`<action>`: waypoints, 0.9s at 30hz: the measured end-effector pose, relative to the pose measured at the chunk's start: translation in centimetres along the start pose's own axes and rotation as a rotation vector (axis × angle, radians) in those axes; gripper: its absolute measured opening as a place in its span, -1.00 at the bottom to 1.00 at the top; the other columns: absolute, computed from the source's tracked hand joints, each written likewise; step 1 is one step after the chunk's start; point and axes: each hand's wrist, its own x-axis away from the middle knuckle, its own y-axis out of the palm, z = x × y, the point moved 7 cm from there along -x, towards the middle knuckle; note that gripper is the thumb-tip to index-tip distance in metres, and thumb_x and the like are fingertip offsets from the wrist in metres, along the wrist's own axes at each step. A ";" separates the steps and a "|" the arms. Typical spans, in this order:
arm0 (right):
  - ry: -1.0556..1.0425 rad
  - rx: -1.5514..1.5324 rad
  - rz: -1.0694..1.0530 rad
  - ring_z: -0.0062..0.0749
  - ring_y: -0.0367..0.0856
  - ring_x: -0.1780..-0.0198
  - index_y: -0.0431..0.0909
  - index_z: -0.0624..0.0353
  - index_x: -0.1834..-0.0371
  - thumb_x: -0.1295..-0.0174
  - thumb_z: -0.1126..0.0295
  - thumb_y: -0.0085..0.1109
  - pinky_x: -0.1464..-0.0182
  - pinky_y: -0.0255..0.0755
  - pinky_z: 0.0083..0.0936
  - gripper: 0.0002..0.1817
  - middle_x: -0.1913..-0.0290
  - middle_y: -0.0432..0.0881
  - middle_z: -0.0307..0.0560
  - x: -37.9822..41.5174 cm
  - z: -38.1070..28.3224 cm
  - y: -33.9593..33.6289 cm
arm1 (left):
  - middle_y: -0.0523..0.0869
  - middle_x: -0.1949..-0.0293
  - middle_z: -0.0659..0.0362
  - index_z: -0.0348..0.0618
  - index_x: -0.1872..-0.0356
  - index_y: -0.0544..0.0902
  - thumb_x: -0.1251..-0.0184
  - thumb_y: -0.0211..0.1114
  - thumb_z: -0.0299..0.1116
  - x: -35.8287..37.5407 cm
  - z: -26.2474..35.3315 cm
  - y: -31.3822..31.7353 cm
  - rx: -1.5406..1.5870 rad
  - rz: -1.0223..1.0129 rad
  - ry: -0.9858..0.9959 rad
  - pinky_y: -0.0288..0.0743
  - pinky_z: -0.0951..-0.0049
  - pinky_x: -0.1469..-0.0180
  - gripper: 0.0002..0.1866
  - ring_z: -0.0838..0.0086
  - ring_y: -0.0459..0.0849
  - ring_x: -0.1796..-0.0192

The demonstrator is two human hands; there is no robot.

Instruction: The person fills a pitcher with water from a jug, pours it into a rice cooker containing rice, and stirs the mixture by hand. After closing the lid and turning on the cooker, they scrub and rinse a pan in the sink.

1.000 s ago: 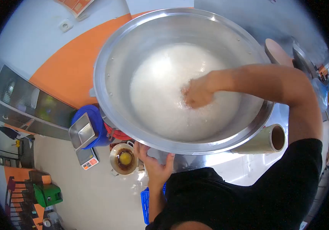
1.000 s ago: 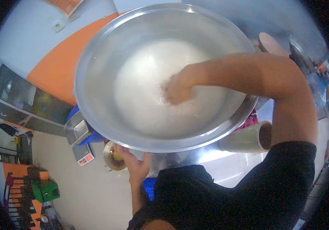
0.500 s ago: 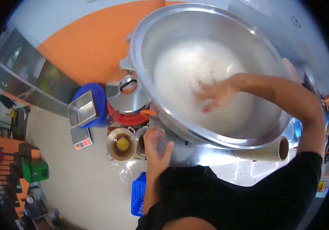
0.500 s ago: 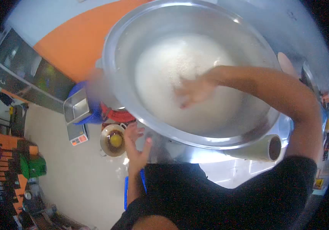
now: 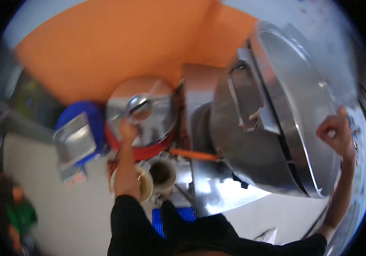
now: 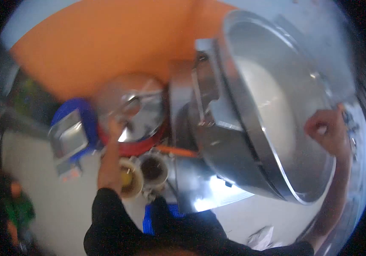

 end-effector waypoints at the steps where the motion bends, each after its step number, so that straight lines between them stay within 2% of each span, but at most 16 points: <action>1: 0.230 -0.283 -0.003 -0.42 0.63 0.20 0.65 0.23 0.30 0.04 0.59 0.29 0.12 0.52 -0.46 -0.81 0.33 0.65 -0.10 0.3 1.8 -0.3 | 0.59 0.12 -0.19 -0.30 0.04 0.52 -0.01 0.22 -0.29 -1.2 -4.6 4.7 -0.142 -0.053 -0.070 0.42 0.08 -0.04 -0.55 -0.07 0.56 0.05; 2: 0.246 -0.378 -0.070 -0.44 0.61 0.15 0.64 0.19 0.24 0.05 0.56 0.32 0.09 0.51 -0.47 -0.75 0.25 0.64 -0.12 -0.1 0.4 1.5 | 0.57 0.06 -0.17 -0.31 0.00 0.49 -0.04 0.22 -0.24 -2.4 -5.7 6.5 -0.137 -0.166 -0.003 0.38 0.04 -0.09 -0.51 -0.09 0.52 -0.01; 3: 0.259 -0.492 -0.134 -0.46 0.60 0.09 0.63 0.16 0.17 0.05 0.53 0.34 0.07 0.50 -0.48 -0.70 0.16 0.64 -0.14 -0.8 -0.8 3.9 | 0.51 -0.07 -0.17 -0.34 -0.08 0.44 -0.12 0.20 -0.18 -3.8 -1.5 4.4 -0.051 -0.353 -0.180 0.31 0.03 -0.17 -0.45 -0.08 0.46 -0.12; 4: 0.122 0.223 -0.322 -0.53 0.56 0.04 0.63 0.08 0.11 0.04 0.47 0.36 0.07 0.49 -0.54 -0.65 0.01 0.59 -0.20 -0.2 -0.3 5.3 | 0.44 -0.18 -0.19 -0.38 -0.18 0.37 -0.20 0.17 -0.17 -3.7 -4.0 7.3 -0.227 -0.166 0.071 0.24 0.04 -0.24 -0.41 -0.07 0.42 -0.18; 5: 0.027 0.687 -0.360 -0.55 0.60 0.11 0.63 0.05 0.09 0.02 0.41 0.36 0.10 0.50 -0.57 -0.65 0.12 0.64 -0.22 1.2 1.7 5.4 | 0.37 -0.25 -0.17 -0.35 -0.25 0.32 -0.25 0.15 -0.21 -3.6 -5.6 10.0 -0.266 -0.269 0.180 0.18 0.06 -0.30 -0.40 -0.05 0.38 -0.23; 7: 0.357 0.059 -0.080 -0.53 0.63 0.20 0.63 0.05 0.07 0.00 0.40 0.34 0.13 0.53 -0.53 -0.65 0.23 0.68 -0.21 0.0 0.0 -0.1 | 0.42 -0.22 -0.14 -0.36 -0.23 0.34 -0.26 0.11 -0.32 -4.0 -4.4 10.6 -0.207 -0.334 0.059 0.17 0.07 -0.31 -0.47 -0.03 0.40 -0.21; 10: 0.259 -0.597 0.172 -0.51 0.64 0.24 0.68 0.09 0.21 -0.10 0.40 0.25 0.14 0.52 -0.54 -0.82 0.24 0.70 -0.20 0.0 3.1 -1.7 | 0.52 -0.09 -0.09 -0.29 -0.13 0.44 -0.26 0.06 -0.45 -5.9 -5.6 11.6 -0.136 -0.409 -0.055 0.33 0.13 -0.21 -0.61 0.01 0.45 -0.16; 13: 0.174 -0.318 0.195 -0.47 0.65 0.23 0.66 0.13 0.17 -0.10 0.45 0.23 0.13 0.53 -0.52 -0.79 0.20 0.68 -0.12 -0.1 2.5 -2.7 | 0.55 -0.03 -0.05 -0.21 -0.07 0.50 -0.26 0.04 -0.49 -6.9 -9.2 14.2 0.081 -0.415 -0.120 0.42 0.15 -0.13 -0.66 0.04 0.47 -0.14; 15: 0.080 -0.061 0.174 -0.43 0.65 0.23 0.65 0.18 0.14 -0.10 0.51 0.22 0.11 0.53 -0.51 -0.77 0.16 0.66 -0.03 0.0 2.4 -3.2 | 0.54 -0.04 -0.01 -0.16 -0.04 0.50 -0.27 0.04 -0.47 -6.0 -5.1 10.7 -0.433 -0.489 0.026 0.45 0.11 -0.10 -0.70 0.07 0.48 -0.14; 16: 0.028 0.066 0.153 -0.41 0.65 0.23 0.64 0.20 0.12 -0.10 0.53 0.21 0.10 0.54 -0.50 -0.75 0.14 0.66 0.02 -0.1 2.3 -3.4 | 0.54 -0.04 -0.01 -0.16 -0.04 0.50 -0.27 0.04 -0.47 -5.6 -4.0 9.5 -0.457 -0.487 0.029 0.45 0.11 -0.10 -0.70 0.07 0.48 -0.14; 17: 0.065 -0.423 0.198 -0.38 0.64 0.19 0.65 0.23 0.12 -0.12 0.52 0.17 0.05 0.52 -0.47 -0.75 0.18 0.67 -0.01 0.2 3.1 -4.8 | 0.53 -0.04 0.02 -0.13 -0.03 0.49 -0.28 0.05 -0.45 -5.8 -2.6 8.0 -0.515 -0.475 0.022 0.46 0.08 -0.07 -0.70 0.09 0.48 -0.14; 21: 0.076 -0.909 -0.169 -0.43 0.63 0.20 0.64 0.23 0.09 -0.17 0.45 0.12 0.06 0.51 -0.50 -0.74 0.23 0.68 -0.03 -2.7 6.1 2.0 | 0.50 -0.04 0.08 -0.09 -0.02 0.48 -0.30 0.08 -0.41 -7.1 2.2 0.9 -0.653 -0.429 -0.071 0.48 0.04 0.02 -0.73 0.15 0.49 -0.13; 23: 0.061 0.702 -0.262 -0.33 0.63 0.20 0.54 0.21 -0.09 -0.18 0.34 0.14 0.06 0.50 -0.42 -0.61 0.19 0.67 0.02 -2.1 4.1 0.7 | 0.51 -0.02 0.08 -0.10 -0.01 0.48 -0.30 0.08 -0.40 -7.9 2.1 -2.3 -0.686 -0.388 -0.054 0.49 0.04 0.05 -0.74 0.15 0.51 -0.11; 24: 0.053 0.675 -0.256 -0.33 0.63 0.20 0.54 0.21 -0.09 -0.18 0.34 0.14 0.06 0.50 -0.42 -0.61 0.19 0.67 0.02 -0.5 3.5 -0.7 | 0.52 -0.01 0.08 -0.10 0.00 0.49 -0.30 0.08 -0.39 -8.0 2.2 -4.2 -0.691 -0.344 -0.039 0.50 0.03 0.07 -0.74 0.15 0.53 -0.08; 26: -0.268 -0.853 0.366 -0.16 0.61 0.14 0.49 0.18 -0.14 -0.16 0.18 0.18 0.01 0.47 -0.31 -0.51 0.11 0.65 0.09 2.4 2.1 -8.0 | 0.54 0.02 0.05 -0.11 -0.02 0.50 -0.30 0.09 -0.38 -7.9 3.6 -8.3 -0.664 -0.283 0.003 0.49 0.04 0.08 -0.73 0.09 0.56 -0.03; 27: -0.276 -0.874 0.369 -0.16 0.61 0.14 0.49 0.18 -0.14 -0.16 0.18 0.18 0.01 0.47 -0.31 -0.51 0.11 0.65 0.09 2.3 3.5 -6.9 | 0.54 0.03 0.02 -0.13 -0.04 0.50 -0.30 0.09 -0.38 -8.2 3.5 -10.1 -0.657 -0.288 -0.008 0.48 0.05 0.06 -0.70 0.05 0.56 -0.03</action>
